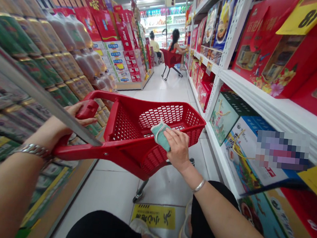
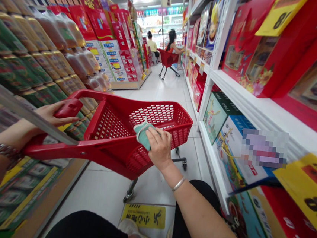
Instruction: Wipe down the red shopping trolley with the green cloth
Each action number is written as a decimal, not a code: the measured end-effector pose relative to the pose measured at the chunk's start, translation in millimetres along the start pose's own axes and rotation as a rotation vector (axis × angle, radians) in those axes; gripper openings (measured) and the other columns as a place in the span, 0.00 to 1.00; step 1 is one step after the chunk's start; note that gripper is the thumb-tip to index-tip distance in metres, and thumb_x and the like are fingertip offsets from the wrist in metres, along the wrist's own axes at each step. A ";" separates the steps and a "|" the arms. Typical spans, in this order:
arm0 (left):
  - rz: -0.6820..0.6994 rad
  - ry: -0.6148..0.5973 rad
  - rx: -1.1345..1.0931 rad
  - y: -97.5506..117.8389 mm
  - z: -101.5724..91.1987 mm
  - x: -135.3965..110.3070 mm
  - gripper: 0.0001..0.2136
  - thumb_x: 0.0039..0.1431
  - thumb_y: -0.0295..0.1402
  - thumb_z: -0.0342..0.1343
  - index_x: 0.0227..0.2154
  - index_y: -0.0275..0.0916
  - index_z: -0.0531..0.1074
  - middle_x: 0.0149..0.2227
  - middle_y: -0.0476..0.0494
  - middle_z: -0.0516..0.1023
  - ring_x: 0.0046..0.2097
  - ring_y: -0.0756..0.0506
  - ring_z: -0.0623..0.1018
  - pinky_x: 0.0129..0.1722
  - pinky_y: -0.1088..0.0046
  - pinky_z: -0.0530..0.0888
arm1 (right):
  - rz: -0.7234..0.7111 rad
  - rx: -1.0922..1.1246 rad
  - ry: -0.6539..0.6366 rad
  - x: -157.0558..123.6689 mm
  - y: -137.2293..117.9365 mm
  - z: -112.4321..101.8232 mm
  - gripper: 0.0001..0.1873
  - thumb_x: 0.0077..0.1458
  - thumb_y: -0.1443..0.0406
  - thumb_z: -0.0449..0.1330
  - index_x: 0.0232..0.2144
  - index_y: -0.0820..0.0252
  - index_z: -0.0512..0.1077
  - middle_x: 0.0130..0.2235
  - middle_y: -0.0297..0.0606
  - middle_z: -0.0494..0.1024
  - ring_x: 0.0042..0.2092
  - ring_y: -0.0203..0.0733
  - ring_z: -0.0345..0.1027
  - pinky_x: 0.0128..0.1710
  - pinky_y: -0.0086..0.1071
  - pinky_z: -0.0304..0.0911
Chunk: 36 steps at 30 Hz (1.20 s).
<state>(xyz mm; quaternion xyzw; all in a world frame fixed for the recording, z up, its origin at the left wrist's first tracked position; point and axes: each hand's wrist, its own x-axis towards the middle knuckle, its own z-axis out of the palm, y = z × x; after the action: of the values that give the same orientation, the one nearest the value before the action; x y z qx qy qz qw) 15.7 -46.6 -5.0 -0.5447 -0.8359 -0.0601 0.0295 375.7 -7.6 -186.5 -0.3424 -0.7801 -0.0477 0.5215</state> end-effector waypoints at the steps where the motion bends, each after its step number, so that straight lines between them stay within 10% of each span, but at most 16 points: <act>1: -0.017 -0.015 0.000 2.9 -1.5 -1.5 0.43 0.49 0.56 0.55 0.66 0.38 0.57 0.52 0.32 0.74 0.48 0.36 0.77 0.51 0.60 0.74 | 0.009 -0.011 -0.004 -0.8 4.3 -1.3 0.25 0.57 0.74 0.53 0.55 0.57 0.73 0.56 0.42 0.78 0.56 0.47 0.65 0.55 0.43 0.55; 25: -0.030 -0.020 0.009 -0.7 -0.2 -0.4 0.45 0.47 0.59 0.54 0.66 0.40 0.56 0.53 0.32 0.72 0.50 0.34 0.75 0.52 0.58 0.73 | 0.455 -0.306 0.072 -3.9 106.0 -26.5 0.25 0.51 0.74 0.52 0.50 0.59 0.76 0.53 0.44 0.80 0.53 0.50 0.68 0.54 0.44 0.57; 31: -0.015 -0.021 -0.039 3.1 -2.3 -2.5 0.44 0.48 0.56 0.55 0.66 0.37 0.57 0.51 0.33 0.74 0.46 0.38 0.76 0.49 0.61 0.74 | 0.313 -0.209 0.220 -0.1 83.9 -25.7 0.24 0.54 0.72 0.52 0.51 0.61 0.75 0.52 0.45 0.80 0.52 0.50 0.69 0.54 0.44 0.61; 36: 0.000 -0.014 -0.008 -0.2 -0.9 -0.4 0.43 0.49 0.57 0.55 0.65 0.38 0.58 0.49 0.34 0.76 0.43 0.39 0.77 0.47 0.63 0.75 | 0.089 -0.012 0.092 0.2 25.2 -15.4 0.24 0.57 0.71 0.52 0.55 0.56 0.73 0.54 0.43 0.79 0.56 0.48 0.68 0.57 0.45 0.60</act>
<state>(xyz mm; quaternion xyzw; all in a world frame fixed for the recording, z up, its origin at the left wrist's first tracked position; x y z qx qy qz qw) 15.7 -47.2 -4.2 -0.5454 -0.8358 -0.0594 0.0213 402.4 5.0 -186.5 -0.3771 -0.7391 -0.0448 0.5563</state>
